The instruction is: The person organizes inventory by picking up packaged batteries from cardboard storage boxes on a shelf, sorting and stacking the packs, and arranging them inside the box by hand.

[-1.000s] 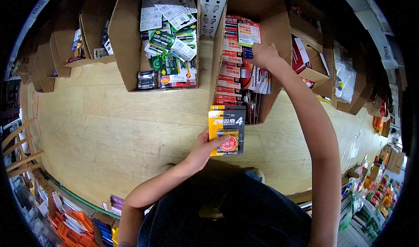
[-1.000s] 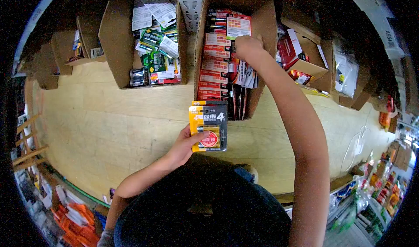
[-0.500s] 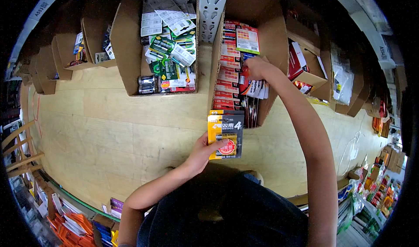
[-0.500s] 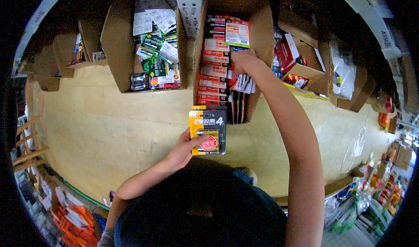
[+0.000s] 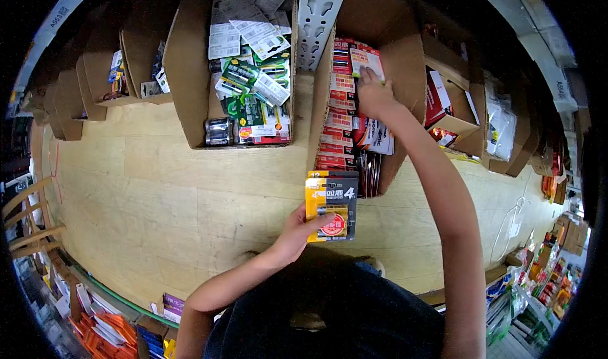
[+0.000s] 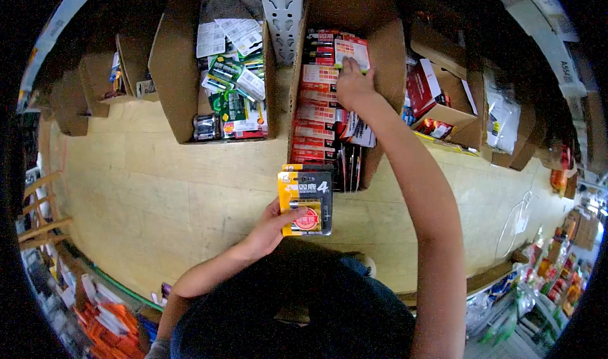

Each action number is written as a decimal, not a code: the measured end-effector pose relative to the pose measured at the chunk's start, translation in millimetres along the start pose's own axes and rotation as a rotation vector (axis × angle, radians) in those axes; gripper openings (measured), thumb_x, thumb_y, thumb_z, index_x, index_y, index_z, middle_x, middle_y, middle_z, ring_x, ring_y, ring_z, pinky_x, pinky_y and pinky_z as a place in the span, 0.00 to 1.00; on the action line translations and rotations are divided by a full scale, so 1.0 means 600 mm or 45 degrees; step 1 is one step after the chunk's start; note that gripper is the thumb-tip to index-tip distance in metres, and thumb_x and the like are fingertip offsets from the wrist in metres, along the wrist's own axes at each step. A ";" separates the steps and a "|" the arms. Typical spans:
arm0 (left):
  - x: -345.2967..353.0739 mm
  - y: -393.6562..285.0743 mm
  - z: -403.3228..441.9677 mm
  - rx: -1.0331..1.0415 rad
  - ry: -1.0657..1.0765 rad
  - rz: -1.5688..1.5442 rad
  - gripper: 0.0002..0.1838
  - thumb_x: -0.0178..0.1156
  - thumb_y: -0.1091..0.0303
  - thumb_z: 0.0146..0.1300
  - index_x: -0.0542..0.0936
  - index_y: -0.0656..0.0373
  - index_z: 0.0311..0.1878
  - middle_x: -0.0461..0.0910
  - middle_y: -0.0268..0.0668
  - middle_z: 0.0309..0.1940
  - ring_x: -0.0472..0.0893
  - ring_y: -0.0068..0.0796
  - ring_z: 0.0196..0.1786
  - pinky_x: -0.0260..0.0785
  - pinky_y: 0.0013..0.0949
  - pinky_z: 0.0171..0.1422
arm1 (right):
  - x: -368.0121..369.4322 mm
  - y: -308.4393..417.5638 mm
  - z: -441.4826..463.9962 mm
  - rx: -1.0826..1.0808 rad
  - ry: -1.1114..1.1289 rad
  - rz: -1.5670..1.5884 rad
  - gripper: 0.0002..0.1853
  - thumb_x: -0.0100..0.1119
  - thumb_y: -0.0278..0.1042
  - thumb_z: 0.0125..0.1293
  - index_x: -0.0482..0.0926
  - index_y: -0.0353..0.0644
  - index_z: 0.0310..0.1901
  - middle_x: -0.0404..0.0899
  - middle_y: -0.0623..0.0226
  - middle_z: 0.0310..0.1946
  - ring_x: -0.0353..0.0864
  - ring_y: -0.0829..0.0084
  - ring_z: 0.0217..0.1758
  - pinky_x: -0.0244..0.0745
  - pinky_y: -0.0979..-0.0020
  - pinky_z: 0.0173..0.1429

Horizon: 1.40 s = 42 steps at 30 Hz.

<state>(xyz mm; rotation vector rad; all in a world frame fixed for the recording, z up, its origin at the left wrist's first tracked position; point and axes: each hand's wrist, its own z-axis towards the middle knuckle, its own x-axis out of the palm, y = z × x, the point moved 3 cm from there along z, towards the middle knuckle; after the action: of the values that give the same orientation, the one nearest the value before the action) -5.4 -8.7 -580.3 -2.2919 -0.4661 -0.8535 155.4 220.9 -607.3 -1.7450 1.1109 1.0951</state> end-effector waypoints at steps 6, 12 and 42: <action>-0.006 0.002 0.004 0.015 0.023 0.009 0.17 0.54 0.74 0.54 0.66 0.64 0.48 0.73 0.38 0.43 0.73 0.25 0.45 0.65 0.29 0.51 | -0.116 -0.071 -0.005 -0.093 -0.268 0.889 0.18 0.43 0.26 0.52 0.67 0.29 0.46 0.67 0.54 0.48 0.62 0.62 0.56 0.55 0.73 0.58; -0.007 0.007 0.005 0.031 0.046 0.040 0.17 0.52 0.74 0.55 0.65 0.64 0.49 0.72 0.39 0.44 0.73 0.26 0.45 0.66 0.31 0.51 | -0.150 -0.088 -0.029 0.137 0.100 2.039 0.14 0.40 0.26 0.58 0.71 0.35 0.45 0.69 0.63 0.48 0.66 0.74 0.51 0.64 0.70 0.52; -0.005 0.011 0.008 -0.062 0.001 0.010 0.16 0.53 0.76 0.54 0.66 0.63 0.47 0.73 0.37 0.42 0.73 0.24 0.44 0.65 0.28 0.50 | 0.061 -0.046 0.076 1.380 -0.455 2.462 0.11 0.40 0.30 0.54 0.68 0.39 0.38 0.70 0.62 0.34 0.70 0.67 0.40 0.65 0.61 0.48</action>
<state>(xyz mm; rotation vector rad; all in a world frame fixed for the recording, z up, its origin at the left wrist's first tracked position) -1.7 -10.4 -588.0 -2.3360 -0.4404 -0.8706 178.8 261.6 -651.8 0.7652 2.3921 1.1139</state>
